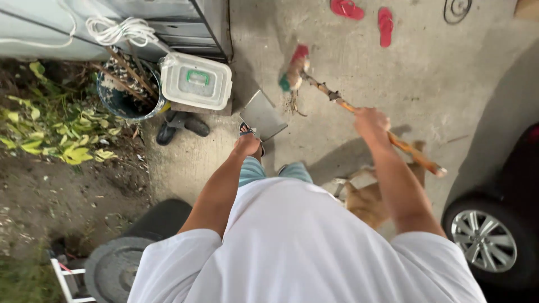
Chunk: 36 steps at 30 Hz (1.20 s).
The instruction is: Sweep up debris from a concrete outdoor area into a dustpan and organize plastic trash bins.
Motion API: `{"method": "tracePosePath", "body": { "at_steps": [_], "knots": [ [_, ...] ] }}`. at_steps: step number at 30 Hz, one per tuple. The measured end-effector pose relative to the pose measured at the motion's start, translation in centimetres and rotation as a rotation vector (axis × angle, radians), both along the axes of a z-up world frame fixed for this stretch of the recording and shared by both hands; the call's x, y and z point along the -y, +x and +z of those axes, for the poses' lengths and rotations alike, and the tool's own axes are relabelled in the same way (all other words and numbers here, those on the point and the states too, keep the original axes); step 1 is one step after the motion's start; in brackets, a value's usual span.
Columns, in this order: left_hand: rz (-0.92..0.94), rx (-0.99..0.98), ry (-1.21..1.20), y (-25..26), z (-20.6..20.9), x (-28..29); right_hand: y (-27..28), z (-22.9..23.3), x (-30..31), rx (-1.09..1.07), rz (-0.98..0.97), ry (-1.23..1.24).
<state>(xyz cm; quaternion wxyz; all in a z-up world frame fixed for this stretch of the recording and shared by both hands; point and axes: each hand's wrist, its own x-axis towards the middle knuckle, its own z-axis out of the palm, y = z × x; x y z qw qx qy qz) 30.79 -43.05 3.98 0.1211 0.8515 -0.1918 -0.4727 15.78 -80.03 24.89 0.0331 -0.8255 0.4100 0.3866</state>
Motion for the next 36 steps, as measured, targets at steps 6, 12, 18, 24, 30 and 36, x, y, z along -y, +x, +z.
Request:
{"method": "tracePosePath", "body": {
  "at_steps": [6, 12, 18, 24, 30, 36],
  "knots": [
    [-0.523, 0.099, 0.005, 3.7, -2.8, 1.4, 2.6, 2.7, -2.3, 0.052, -0.007, 0.086],
    [-0.624, 0.069, 0.083, 5.8, -2.4, 2.9, 0.3, -5.7, 2.8, -0.068, 0.092, 0.066],
    [-0.309, 0.023, 0.125, 8.7, -0.8, 3.9, -4.4, 2.6, 2.9, -0.076, 0.078, 0.034],
    [-0.069, 0.0, 0.115, 10.2, 1.1, 7.5, -5.4, 2.0, 0.5, -0.104, 0.19, 0.093],
    [-0.513, 0.121, 0.037, 9.4, -4.3, 9.7, -9.0, -4.7, 5.1, -0.118, 0.121, -0.001],
    [-0.282, 0.09, 0.08, 7.0, 2.5, 12.6, -12.0, 4.4, 9.0, -0.134, 0.112, -0.066]
  ]
}}
